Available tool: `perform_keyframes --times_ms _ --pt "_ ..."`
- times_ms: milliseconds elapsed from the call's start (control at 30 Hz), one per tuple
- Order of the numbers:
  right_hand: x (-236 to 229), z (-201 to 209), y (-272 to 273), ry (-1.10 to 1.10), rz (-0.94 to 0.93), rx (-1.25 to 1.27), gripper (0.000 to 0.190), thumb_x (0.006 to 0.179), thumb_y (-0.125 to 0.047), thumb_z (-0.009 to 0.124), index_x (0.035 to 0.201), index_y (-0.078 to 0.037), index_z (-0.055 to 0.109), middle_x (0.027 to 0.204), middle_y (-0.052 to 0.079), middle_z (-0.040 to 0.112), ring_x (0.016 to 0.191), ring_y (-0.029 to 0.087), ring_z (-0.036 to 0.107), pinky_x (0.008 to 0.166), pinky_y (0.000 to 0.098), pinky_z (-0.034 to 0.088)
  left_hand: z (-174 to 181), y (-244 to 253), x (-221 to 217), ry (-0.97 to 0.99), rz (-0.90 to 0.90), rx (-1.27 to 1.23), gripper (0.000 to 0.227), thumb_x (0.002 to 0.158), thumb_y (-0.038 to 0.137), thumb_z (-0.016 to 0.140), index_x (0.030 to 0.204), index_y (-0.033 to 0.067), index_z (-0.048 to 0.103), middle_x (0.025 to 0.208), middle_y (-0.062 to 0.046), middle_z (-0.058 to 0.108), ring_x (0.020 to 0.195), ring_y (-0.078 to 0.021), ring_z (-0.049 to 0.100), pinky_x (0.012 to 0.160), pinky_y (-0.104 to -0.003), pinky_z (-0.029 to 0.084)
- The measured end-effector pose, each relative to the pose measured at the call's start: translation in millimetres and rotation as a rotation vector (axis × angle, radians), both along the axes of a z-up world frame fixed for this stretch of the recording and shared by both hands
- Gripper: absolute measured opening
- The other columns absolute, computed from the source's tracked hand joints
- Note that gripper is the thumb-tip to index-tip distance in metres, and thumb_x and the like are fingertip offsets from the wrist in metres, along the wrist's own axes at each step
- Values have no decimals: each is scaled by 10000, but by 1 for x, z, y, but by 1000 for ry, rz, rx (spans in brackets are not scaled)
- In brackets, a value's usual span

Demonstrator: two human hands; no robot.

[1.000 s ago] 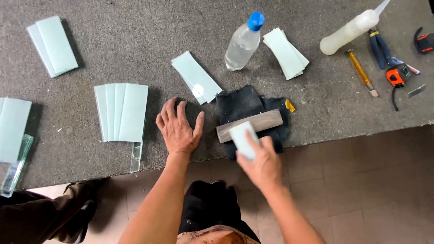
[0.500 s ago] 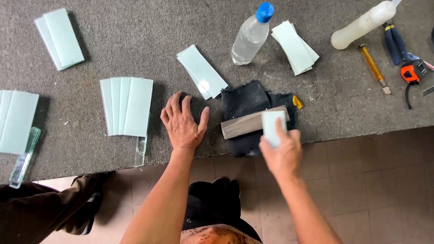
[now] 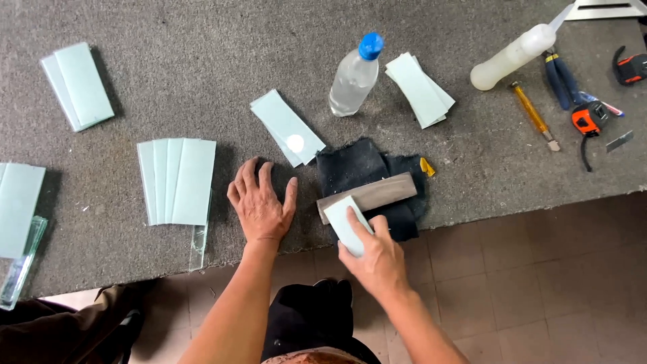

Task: Smoothing the edges of small rectangular glass pieces by wetting them and rubbing them against an abrasive block on a workbench.

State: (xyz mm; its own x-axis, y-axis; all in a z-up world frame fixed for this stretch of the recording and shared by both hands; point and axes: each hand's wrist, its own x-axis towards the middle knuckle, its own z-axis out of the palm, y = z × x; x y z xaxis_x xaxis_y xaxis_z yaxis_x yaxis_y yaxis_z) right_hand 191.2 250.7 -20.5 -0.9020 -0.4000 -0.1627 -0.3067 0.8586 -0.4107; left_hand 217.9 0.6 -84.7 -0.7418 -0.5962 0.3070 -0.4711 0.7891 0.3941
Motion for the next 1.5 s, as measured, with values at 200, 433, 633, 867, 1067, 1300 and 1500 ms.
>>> perform_keyframes --times_ms 200,433,633,867,1067,1300,1500 --pt "-45 -2 30 112 -230 -22 795 849 -454 841 1597 -228 700 1125 169 632 1013 515 763 874 608 656 5 1 -1 -29 6 30 567 1066 637 619 1409 186 643 1571 -110 529 1535 -316 452 1225 -530 323" --pt "-31 -12 38 12 -175 41 793 785 -591 853 1542 -396 721 1182 91 653 1001 457 802 862 580 689 5 2 1 -73 6 32 561 1076 637 587 1413 191 636 1570 -113 527 1533 -315 454 1239 -530 319" --pt "5 -15 10 120 -148 63 776 791 -538 841 1540 -385 711 1159 59 645 891 390 827 765 507 716 13 3 -4 -73 -5 99 561 1068 630 578 1424 200 644 1558 -128 546 1508 -330 478 1234 -553 312" --pt "-64 9 61 -50 -498 -142 833 780 -478 898 1578 -329 712 1289 165 687 1195 450 735 989 552 606 -2 -4 1 -73 6 9 573 1063 651 585 1452 230 604 1580 -81 507 1532 -307 452 1221 -527 314" --pt "-34 39 46 -980 -851 -1355 699 902 -128 722 1571 -111 520 981 147 650 681 216 656 527 327 523 -3 1 3 -58 10 1 553 1056 631 608 1440 232 607 1564 -84 508 1516 -314 456 1202 -520 313" --pt "-23 69 4 -1119 -1119 -1182 523 1004 -84 685 1519 5 655 1282 334 699 1100 522 696 880 654 609 1 0 -1 -13 -11 -5 529 1074 586 630 1433 198 613 1558 -118 511 1504 -342 460 1196 -532 321" --pt "-26 27 37 -641 -561 -431 747 1002 -276 813 1687 -164 537 1262 247 818 1070 377 844 878 501 673 1 0 -1 -47 2 -8 536 1089 614 599 1429 199 612 1597 -105 488 1531 -313 433 1223 -524 313"
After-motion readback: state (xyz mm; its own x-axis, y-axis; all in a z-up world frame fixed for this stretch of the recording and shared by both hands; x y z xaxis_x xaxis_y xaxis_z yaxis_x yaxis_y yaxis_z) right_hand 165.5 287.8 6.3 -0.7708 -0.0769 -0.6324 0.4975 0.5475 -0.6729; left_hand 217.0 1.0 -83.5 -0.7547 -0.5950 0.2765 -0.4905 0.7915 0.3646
